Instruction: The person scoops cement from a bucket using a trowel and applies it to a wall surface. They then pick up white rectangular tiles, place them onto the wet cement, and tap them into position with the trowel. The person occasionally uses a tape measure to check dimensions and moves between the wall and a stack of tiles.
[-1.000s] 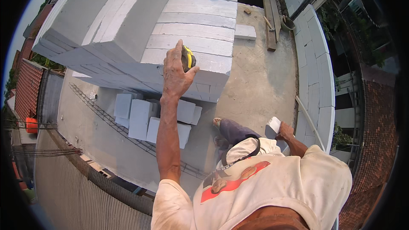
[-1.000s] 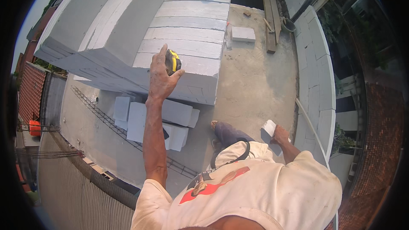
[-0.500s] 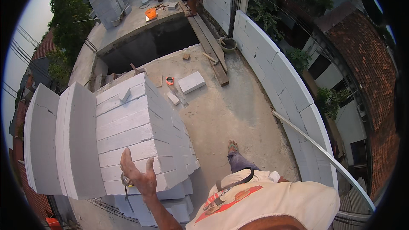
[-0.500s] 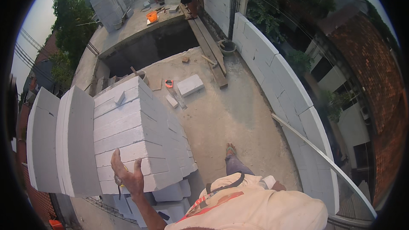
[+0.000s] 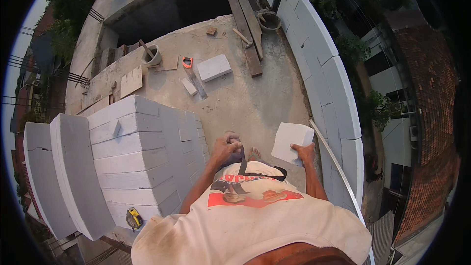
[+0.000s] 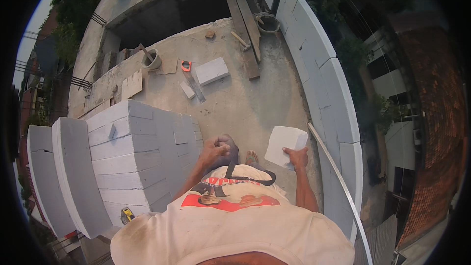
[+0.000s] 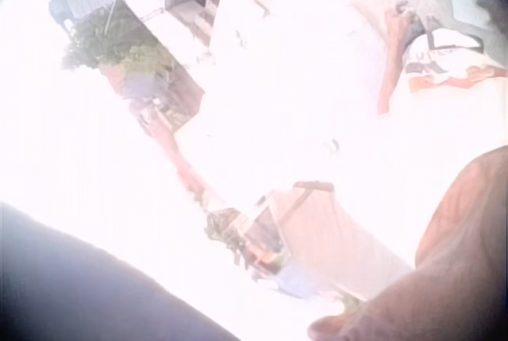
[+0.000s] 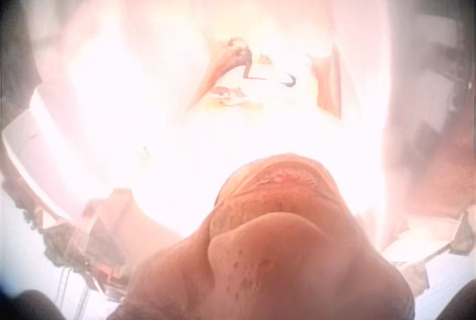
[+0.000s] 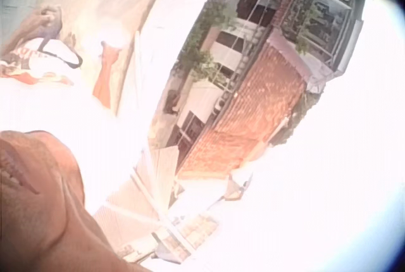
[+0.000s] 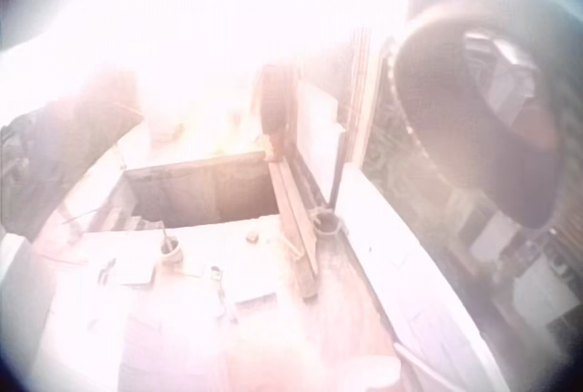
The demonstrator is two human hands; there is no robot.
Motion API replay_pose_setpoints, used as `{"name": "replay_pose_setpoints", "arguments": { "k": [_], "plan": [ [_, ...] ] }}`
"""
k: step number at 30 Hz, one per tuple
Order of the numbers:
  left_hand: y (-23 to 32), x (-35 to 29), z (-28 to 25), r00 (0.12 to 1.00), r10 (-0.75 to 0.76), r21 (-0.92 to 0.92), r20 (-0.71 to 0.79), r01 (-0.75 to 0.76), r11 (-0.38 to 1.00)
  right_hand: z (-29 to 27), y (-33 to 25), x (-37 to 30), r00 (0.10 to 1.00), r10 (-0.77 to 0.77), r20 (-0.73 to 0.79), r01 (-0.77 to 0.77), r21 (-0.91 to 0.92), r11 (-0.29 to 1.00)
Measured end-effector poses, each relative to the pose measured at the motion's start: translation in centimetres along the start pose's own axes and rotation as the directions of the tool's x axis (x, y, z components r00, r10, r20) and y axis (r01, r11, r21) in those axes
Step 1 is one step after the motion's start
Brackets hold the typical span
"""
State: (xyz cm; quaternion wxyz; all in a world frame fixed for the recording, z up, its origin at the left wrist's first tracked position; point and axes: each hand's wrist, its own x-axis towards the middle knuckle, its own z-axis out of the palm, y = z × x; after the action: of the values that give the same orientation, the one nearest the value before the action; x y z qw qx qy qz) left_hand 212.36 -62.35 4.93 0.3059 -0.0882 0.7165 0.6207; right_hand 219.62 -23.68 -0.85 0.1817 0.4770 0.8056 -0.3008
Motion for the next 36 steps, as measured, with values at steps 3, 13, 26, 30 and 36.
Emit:
{"name": "replay_pose_setpoints", "arguments": {
  "k": [3, 13, 26, 30, 36],
  "plan": [
    [4.2, 5.1, -1.9, 0.997, -0.076, -0.021, -0.020, 0.076, 0.997, 0.0, -7.7, 2.9, 0.937, -0.286, 0.200, 0.061, 0.714, 0.698],
    [16.8, 29.2, -9.0, 0.966, 0.125, -0.682, 0.228, 0.066, 0.729, 0.2, -36.0, 0.8, 0.568, -0.582, 0.582, -0.608, 0.773, 0.179],
    [33.3, 50.6, -20.5, 0.944, 0.329, -0.793, 0.020, -0.185, 0.580, 0.2, -65.6, 6.7, -0.086, -0.652, 0.754, -0.986, 0.029, 0.163],
    [34.9, 55.1, -25.2, 0.895, 0.422, -0.855, 0.146, -0.101, 0.509, 1.1, -71.2, 10.7, -0.474, -0.673, 0.569, -0.876, -0.384, 0.292],
    [43.8, 59.6, -28.8, 0.957, 0.287, -0.772, 0.038, -0.154, 0.616, 0.5, -81.1, 19.5, -0.557, -0.736, 0.384, -0.776, 0.073, 0.626]
  ]
}}
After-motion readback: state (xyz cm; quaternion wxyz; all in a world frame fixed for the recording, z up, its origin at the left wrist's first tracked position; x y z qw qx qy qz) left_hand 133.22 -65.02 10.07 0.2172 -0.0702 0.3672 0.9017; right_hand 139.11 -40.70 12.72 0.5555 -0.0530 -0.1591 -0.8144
